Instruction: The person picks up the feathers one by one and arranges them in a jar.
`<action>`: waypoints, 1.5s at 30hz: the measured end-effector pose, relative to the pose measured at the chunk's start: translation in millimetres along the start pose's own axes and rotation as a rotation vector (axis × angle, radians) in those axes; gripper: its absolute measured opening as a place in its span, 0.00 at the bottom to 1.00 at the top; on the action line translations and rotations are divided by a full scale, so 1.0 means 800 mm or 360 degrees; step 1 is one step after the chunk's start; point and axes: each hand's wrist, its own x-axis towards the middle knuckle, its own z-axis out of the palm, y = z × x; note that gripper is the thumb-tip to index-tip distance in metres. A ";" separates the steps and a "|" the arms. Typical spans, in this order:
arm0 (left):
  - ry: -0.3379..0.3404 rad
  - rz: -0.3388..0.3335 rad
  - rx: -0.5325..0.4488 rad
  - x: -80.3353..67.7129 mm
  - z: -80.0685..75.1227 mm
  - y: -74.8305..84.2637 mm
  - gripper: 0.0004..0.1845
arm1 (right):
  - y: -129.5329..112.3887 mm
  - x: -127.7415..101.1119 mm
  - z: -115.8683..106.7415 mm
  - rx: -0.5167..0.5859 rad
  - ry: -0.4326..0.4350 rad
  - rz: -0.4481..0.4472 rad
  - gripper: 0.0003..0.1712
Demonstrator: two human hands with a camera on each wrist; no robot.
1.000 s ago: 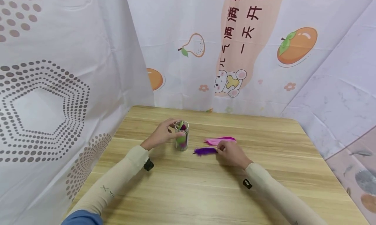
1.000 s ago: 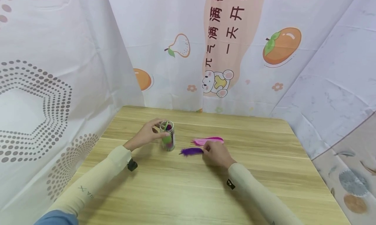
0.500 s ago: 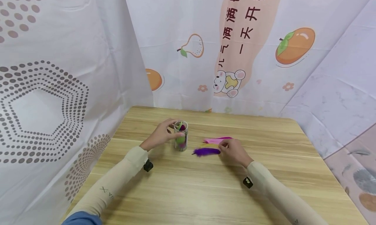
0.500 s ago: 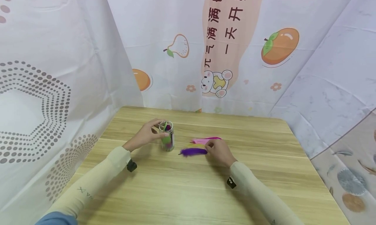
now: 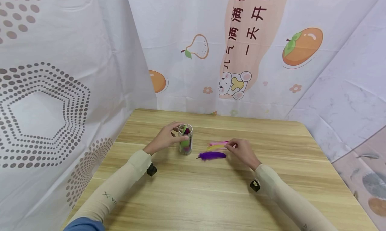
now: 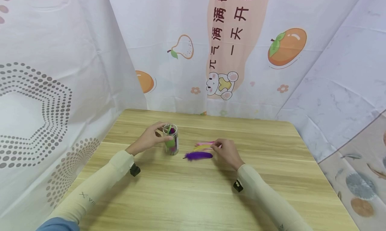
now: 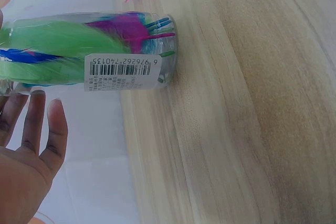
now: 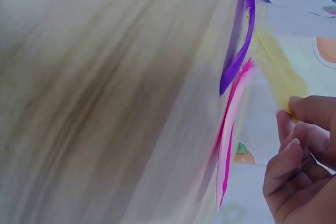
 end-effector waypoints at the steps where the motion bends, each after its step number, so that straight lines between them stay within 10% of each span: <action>1: -0.0001 -0.0001 0.0002 0.000 0.000 0.000 0.36 | 0.000 0.000 -0.001 0.0003 0.0007 -0.0002 0.07; 45: -0.0003 0.0021 0.0023 0.002 0.001 -0.002 0.38 | -0.029 0.021 -0.036 0.0103 0.0184 -0.0085 0.11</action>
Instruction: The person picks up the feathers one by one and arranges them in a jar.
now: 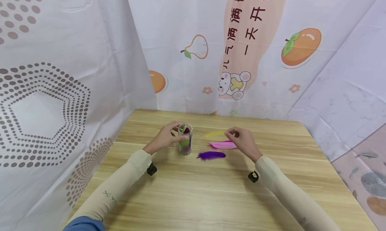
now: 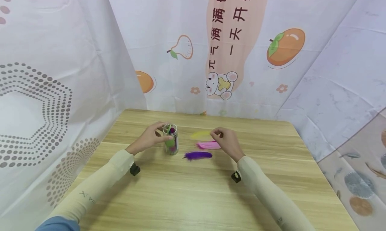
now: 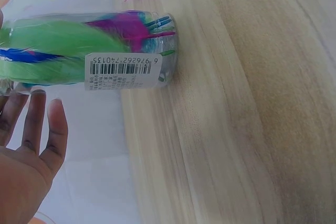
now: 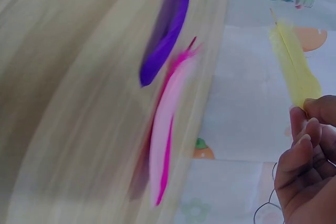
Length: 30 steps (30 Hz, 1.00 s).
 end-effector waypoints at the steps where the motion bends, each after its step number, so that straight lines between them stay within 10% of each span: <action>1: 0.0000 0.0004 -0.0001 0.000 0.000 0.000 0.38 | -0.002 0.002 0.000 0.0002 0.0007 -0.0015 0.11; 30: -0.0005 0.0000 -0.0007 0.000 -0.002 -0.001 0.41 | -0.034 0.029 -0.004 0.0078 0.0135 -0.0104 0.16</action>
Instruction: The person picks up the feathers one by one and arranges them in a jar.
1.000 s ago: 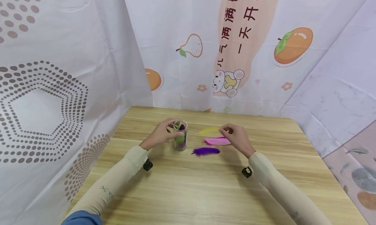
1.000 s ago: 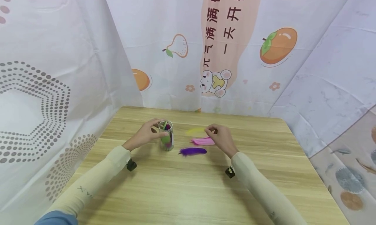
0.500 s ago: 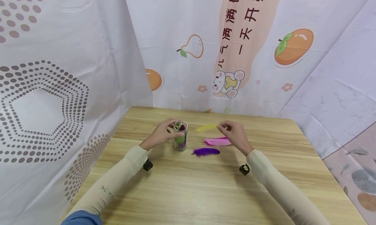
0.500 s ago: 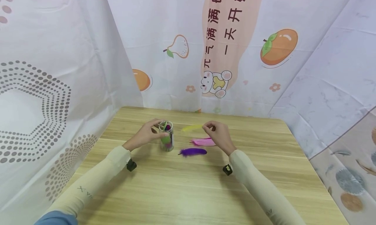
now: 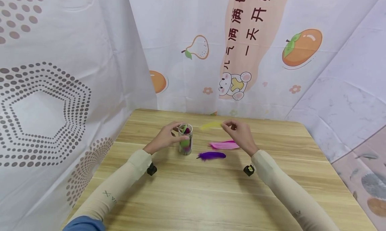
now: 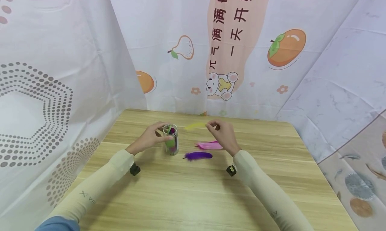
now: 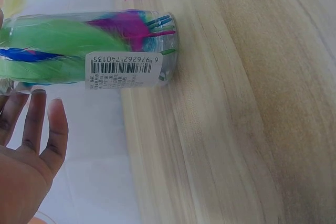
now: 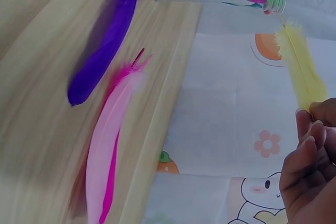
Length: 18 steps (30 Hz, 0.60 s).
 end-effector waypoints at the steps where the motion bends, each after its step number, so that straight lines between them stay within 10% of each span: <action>1: 0.0001 -0.0002 0.0003 0.000 0.000 0.000 0.40 | -0.002 0.001 0.000 0.0003 0.0008 -0.0003 0.16; 18: 0.0010 -0.0015 0.0013 0.001 0.000 -0.001 0.37 | -0.033 0.018 0.014 0.0067 0.0033 -0.0107 0.12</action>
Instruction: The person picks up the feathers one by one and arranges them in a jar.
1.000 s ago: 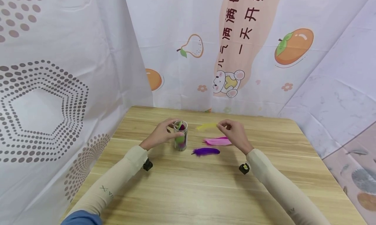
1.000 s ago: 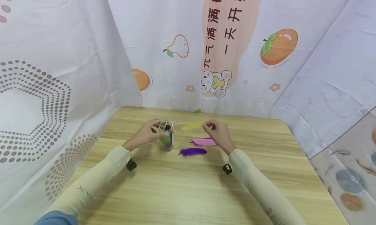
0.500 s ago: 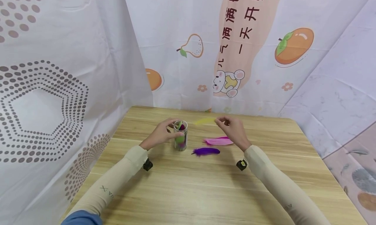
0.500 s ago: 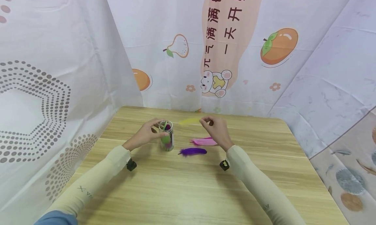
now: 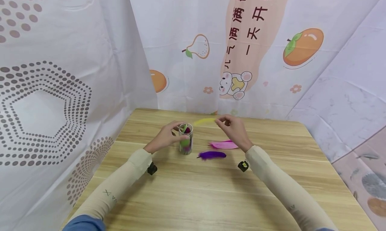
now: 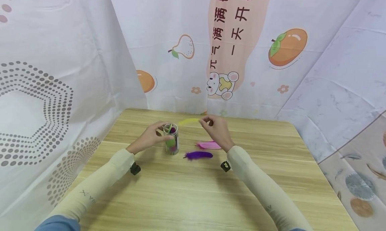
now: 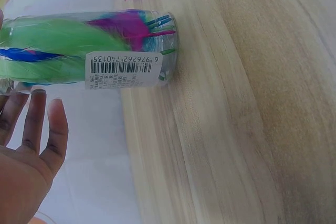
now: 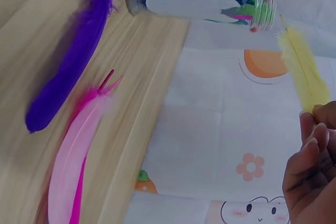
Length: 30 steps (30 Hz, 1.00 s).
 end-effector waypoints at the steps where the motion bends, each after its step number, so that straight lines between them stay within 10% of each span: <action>1: -0.0001 0.0001 0.0000 0.000 0.000 0.000 0.37 | -0.001 0.001 0.001 -0.0005 0.0003 -0.0015 0.11; 30: -0.0007 -0.0039 0.0022 0.000 -0.001 0.001 0.39 | -0.022 0.022 0.045 -0.0186 0.0050 -0.0571 0.04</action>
